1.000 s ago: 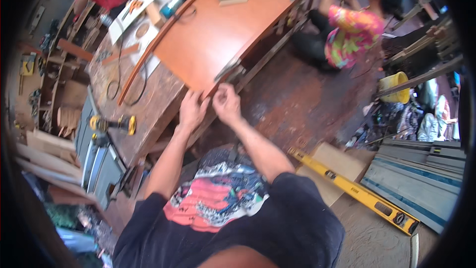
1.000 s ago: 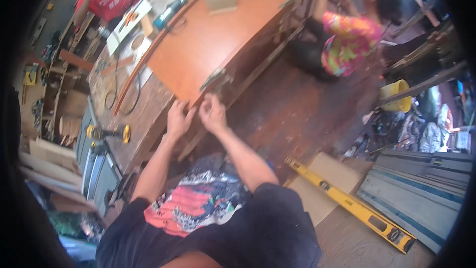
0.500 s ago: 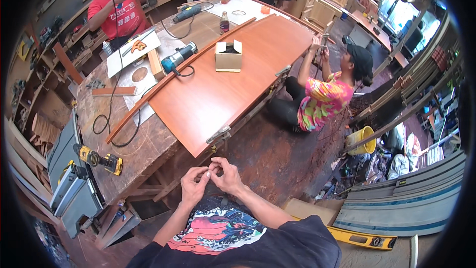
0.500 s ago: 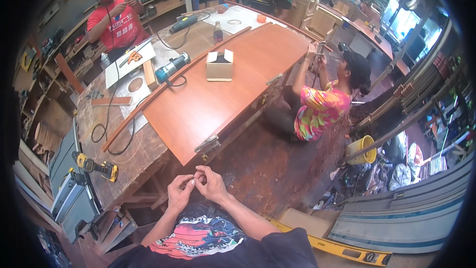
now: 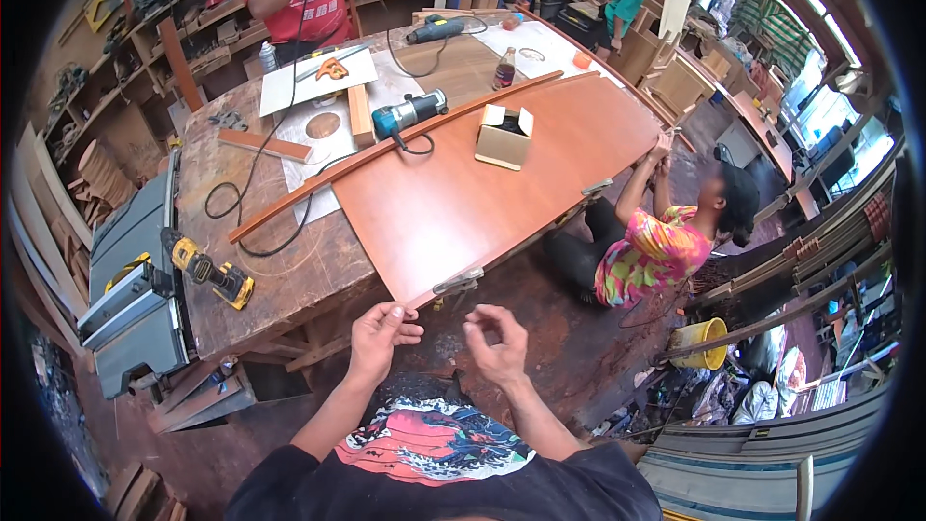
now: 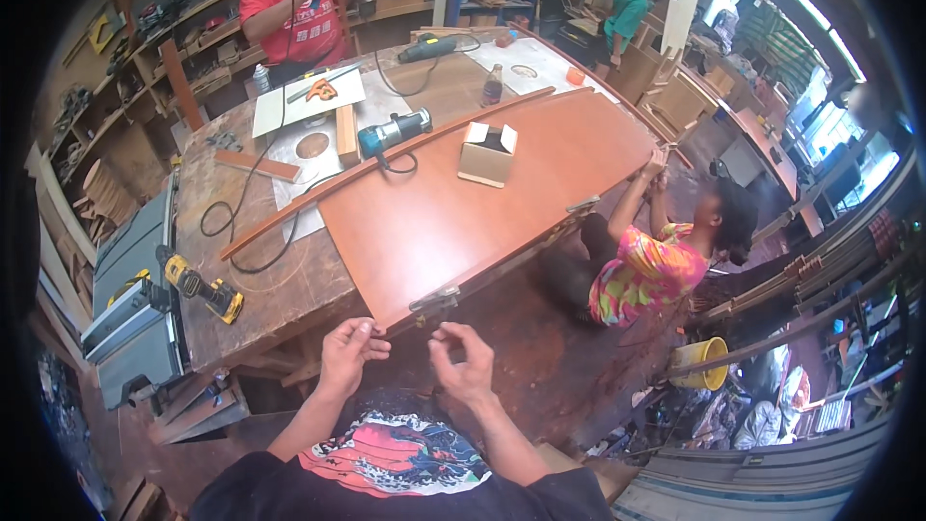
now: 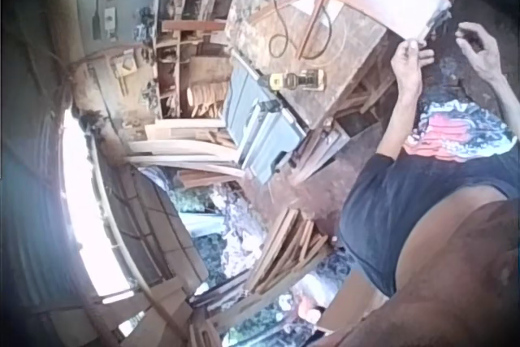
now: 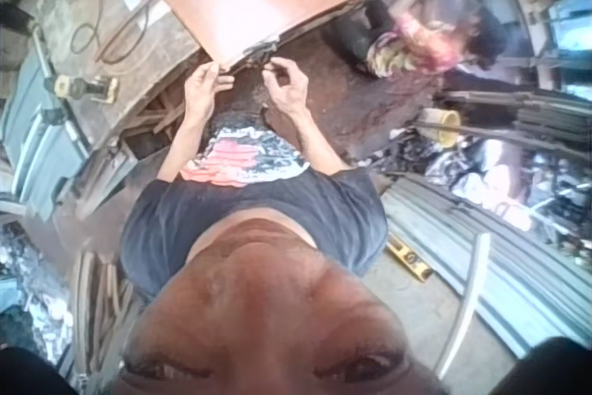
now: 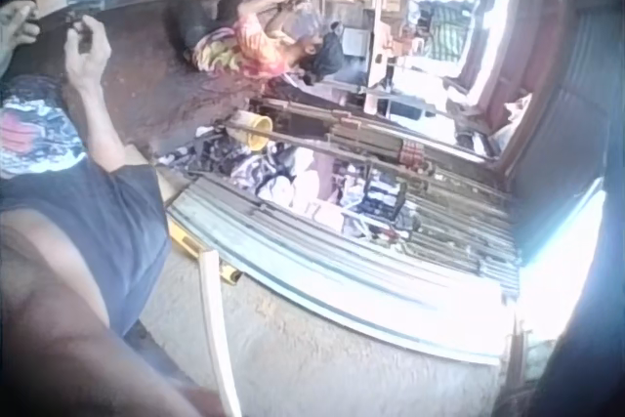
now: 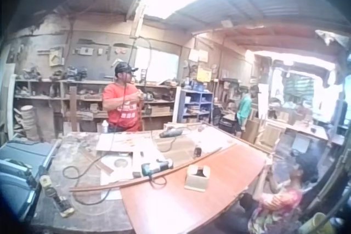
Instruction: The person clamps a wooden strip onto the edge of a wooden board, drills into it using a power drill, and drives a screw using an impact driver.
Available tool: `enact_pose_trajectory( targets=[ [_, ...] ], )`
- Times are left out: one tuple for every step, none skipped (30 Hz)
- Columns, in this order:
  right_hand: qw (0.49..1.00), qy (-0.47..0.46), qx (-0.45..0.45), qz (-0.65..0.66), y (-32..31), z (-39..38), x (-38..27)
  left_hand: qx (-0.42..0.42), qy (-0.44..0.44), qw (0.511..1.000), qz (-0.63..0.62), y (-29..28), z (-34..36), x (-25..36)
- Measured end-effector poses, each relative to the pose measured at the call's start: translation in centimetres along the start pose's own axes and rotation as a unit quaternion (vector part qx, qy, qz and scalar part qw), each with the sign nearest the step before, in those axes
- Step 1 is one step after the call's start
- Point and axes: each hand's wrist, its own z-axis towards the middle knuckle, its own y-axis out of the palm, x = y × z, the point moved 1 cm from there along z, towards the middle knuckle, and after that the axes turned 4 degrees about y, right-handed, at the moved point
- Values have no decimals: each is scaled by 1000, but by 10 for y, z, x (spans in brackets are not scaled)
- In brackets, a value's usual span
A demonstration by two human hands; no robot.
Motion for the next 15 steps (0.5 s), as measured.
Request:
enact_pose_trajectory(
  targets=[
    [1000, -3, 30, -1, -10, 4, 7, -2, 5, 1000, -20, 3, 3, 5],
    [998, 3, 54, -12, -20, 8, 11, -3, 6, 999, -32, 2, 8, 5],
    [997, 0, 79, -9, -28, 13, 11, -16, 2, 999, -32, 1, 11, 6],
    [995, -3, 95, -19, -36, 19, 13, -6, -1, 999, -45, -1, 13, 9],
    [993, -6, 112, -29, -44, 25, 13, 2, -7, 998, -55, -3, 13, 12],
    [992, -3, 125, -35, -52, 31, 11, 5, -14, 997, -71, -7, 16, 9],
    [988, -5, 143, -55, -60, 35, 13, -8, -17, 997, -70, -9, 17, 8],
    [984, -9, 166, -58, -70, 39, 19, 1, -29, 995, -94, -9, 18, 9],
    [981, -11, 185, -59, -80, 42, 24, 14, -42, 992, -118, -10, 18, 10],
    [976, -1, 205, -68, -90, 47, 26, 20, -48, 991, -124, -8, 19, 12],
    [973, 1, 221, -71, -101, 51, 33, 12, -50, 991, -123, -8, 22, 11],
    [968, -2, 240, -78, -109, 56, 31, 9, -48, 989, -142, -9, 24, 10],
    [963, -4, 257, -85, -116, 65, 27, 7, -47, 986, -161, -10, 27, 11],
    [958, -19, 271, -95, -124, 73, 25, 0, -51, 986, -158, -9, 31, 13],
    [953, -33, 283, -106, -129, 83, 19, 10, -48, 986, -157, -6, 32, 17]
  ],
)
